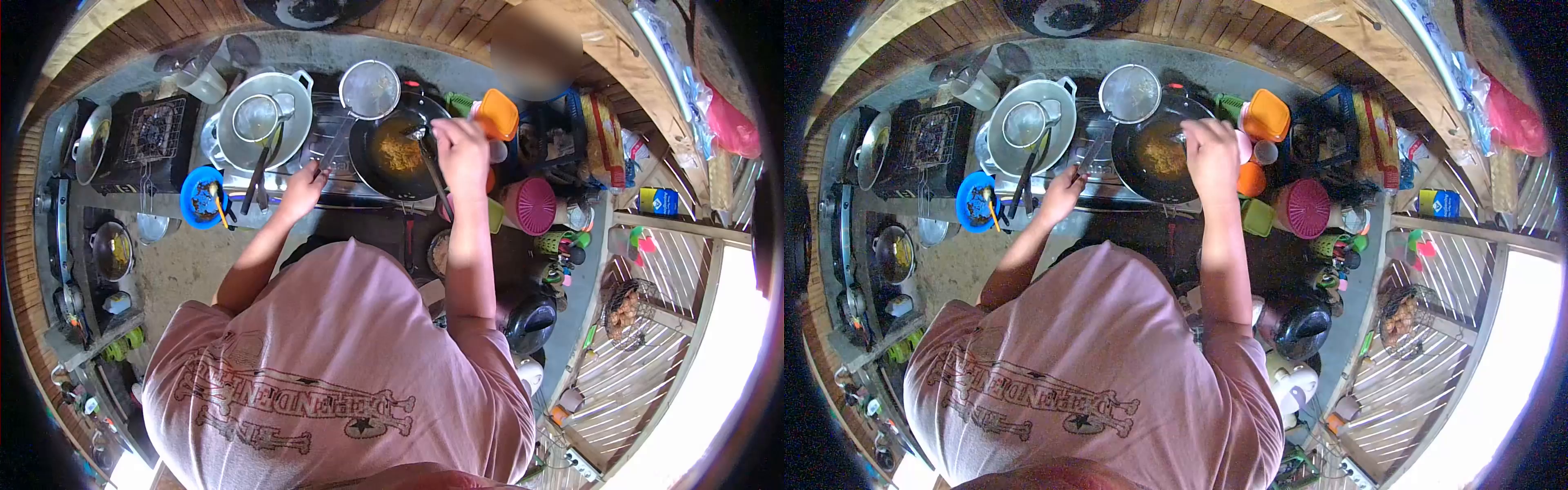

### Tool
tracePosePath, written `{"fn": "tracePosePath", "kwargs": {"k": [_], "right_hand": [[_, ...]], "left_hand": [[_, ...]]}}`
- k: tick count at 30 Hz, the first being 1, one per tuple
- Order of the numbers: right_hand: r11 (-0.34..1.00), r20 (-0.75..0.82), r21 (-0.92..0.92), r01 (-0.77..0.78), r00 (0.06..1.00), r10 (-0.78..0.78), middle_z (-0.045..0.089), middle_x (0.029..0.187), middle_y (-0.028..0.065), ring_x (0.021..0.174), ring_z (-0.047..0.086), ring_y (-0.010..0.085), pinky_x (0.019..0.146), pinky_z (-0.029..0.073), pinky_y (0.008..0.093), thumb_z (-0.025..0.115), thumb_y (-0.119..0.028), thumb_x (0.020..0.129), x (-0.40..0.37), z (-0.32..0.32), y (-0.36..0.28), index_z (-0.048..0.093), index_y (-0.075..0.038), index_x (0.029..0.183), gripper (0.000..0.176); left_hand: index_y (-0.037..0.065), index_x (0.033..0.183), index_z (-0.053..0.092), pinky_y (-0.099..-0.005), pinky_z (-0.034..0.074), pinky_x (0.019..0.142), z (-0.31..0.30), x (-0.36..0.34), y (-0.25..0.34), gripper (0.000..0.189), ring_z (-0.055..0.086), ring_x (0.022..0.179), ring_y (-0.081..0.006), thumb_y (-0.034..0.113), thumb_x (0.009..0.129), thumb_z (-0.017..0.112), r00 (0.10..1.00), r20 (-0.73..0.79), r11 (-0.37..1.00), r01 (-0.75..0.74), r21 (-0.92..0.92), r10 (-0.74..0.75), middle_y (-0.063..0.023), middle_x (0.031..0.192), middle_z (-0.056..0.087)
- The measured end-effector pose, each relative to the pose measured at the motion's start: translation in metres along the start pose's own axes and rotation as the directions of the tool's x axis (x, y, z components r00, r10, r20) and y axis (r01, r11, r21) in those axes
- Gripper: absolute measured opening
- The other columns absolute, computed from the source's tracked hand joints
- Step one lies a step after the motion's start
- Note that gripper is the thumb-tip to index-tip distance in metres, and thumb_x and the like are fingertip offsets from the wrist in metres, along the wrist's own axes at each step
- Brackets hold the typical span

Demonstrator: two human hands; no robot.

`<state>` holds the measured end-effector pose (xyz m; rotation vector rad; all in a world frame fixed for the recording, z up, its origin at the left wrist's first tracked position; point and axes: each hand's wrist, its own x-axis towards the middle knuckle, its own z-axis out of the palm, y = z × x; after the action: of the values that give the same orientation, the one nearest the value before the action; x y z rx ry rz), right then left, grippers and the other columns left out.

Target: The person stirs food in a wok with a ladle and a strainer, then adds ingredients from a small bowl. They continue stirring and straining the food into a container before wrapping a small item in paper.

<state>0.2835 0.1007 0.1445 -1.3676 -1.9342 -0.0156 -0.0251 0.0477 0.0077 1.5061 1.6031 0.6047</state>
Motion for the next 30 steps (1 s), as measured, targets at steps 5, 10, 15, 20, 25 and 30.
{"fn": "tracePosePath", "kwargs": {"k": [5, 10, 15, 20, 25, 30], "right_hand": [[0.98, 0.08, -0.095, -0.175, 0.98, 0.183, 0.069, 0.103, 0.0129, 0.094, 0.063, 0.0345, 0.085, 0.052, 0.0424, 0.073, -0.007, 0.078, -0.068, 0.014, 0.021, 0.074, -0.009, 0.102, 0.024], [0.877, 0.251, -0.355, -0.325, 0.87, 0.424, 0.064, 0.109, 0.0132, 0.104, 0.06, 0.036, 0.089, 0.051, 0.0451, 0.079, -0.015, 0.074, -0.15, 0.005, 0.042, 0.07, -0.011, 0.105, 0.032], [0.827, 0.279, -0.388, -0.407, 0.804, 0.526, 0.063, 0.116, 0.0211, 0.107, 0.062, 0.0408, 0.088, 0.051, 0.0483, 0.081, -0.016, 0.072, -0.199, 0.014, 0.06, 0.058, -0.007, 0.121, 0.056], [0.71, 0.386, -0.43, -0.557, 0.598, 0.703, 0.064, 0.114, 0.0242, 0.106, 0.063, 0.0418, 0.086, 0.052, 0.0492, 0.07, -0.014, 0.082, -0.201, 0.032, 0.067, 0.055, -0.005, 0.125, 0.047], [0.654, 0.445, -0.416, -0.632, 0.486, 0.752, 0.065, 0.115, 0.0265, 0.11, 0.063, 0.0411, 0.09, 0.051, 0.049, 0.057, -0.014, 0.092, -0.192, 0.036, 0.057, 0.058, 0.001, 0.124, 0.035], [0.885, 0.354, -0.279, -0.372, 0.817, 0.455, 0.064, 0.114, 0.0291, 0.104, 0.064, 0.0432, 0.09, 0.051, 0.0502, 0.045, -0.011, 0.096, -0.198, 0.041, 0.049, 0.059, 0.003, 0.127, 0.037]], "left_hand": [[-0.001, 0.102, 0.059, -0.0476, 0.046, 0.07, 0.0, 0.001, -0.002, 0.029, 0.062, 0.08, -0.0454, 0.028, 0.098, 0.057, 0.995, -0.039, 0.996, -0.092, -0.01, 0.092, -0.0256, 0.079, 0.062], [0.0, 0.107, 0.06, -0.045, 0.047, 0.074, -0.001, 0.003, -0.006, 0.028, 0.063, 0.085, -0.0419, 0.027, 0.098, 0.057, 0.997, -0.015, 0.997, -0.078, -0.017, 0.078, -0.0249, 0.086, 0.062], [-0.001, 0.103, 0.059, -0.0487, 0.046, 0.073, -0.001, 0.0, 0.0, 0.031, 0.062, 0.084, -0.0456, 0.03, 0.099, 0.056, 0.987, -0.056, 0.988, -0.151, 0.021, 0.152, -0.0269, 0.086, 0.062], [0.0, 0.105, 0.06, -0.0482, 0.046, 0.074, -0.004, -0.001, 0.008, 0.031, 0.062, 0.087, -0.0456, 0.03, 0.099, 0.056, 0.992, -0.036, 0.992, -0.121, 0.036, 0.122, -0.0257, 0.087, 0.063], [0.0, 0.104, 0.059, -0.0475, 0.046, 0.073, 0.0, 0.001, 0.0, 0.031, 0.061, 0.084, -0.0452, 0.03, 0.099, 0.056, 0.985, -0.06, 0.986, -0.163, 0.015, 0.164, -0.0251, 0.085, 0.062], [-0.001, 0.098, 0.056, -0.0462, 0.045, 0.068, 0.001, 0.0, -0.002, 0.029, 0.06, 0.076, -0.0438, 0.028, 0.098, 0.057, 0.987, -0.053, 0.988, -0.153, -0.007, 0.153, -0.0248, 0.081, 0.06]]}}
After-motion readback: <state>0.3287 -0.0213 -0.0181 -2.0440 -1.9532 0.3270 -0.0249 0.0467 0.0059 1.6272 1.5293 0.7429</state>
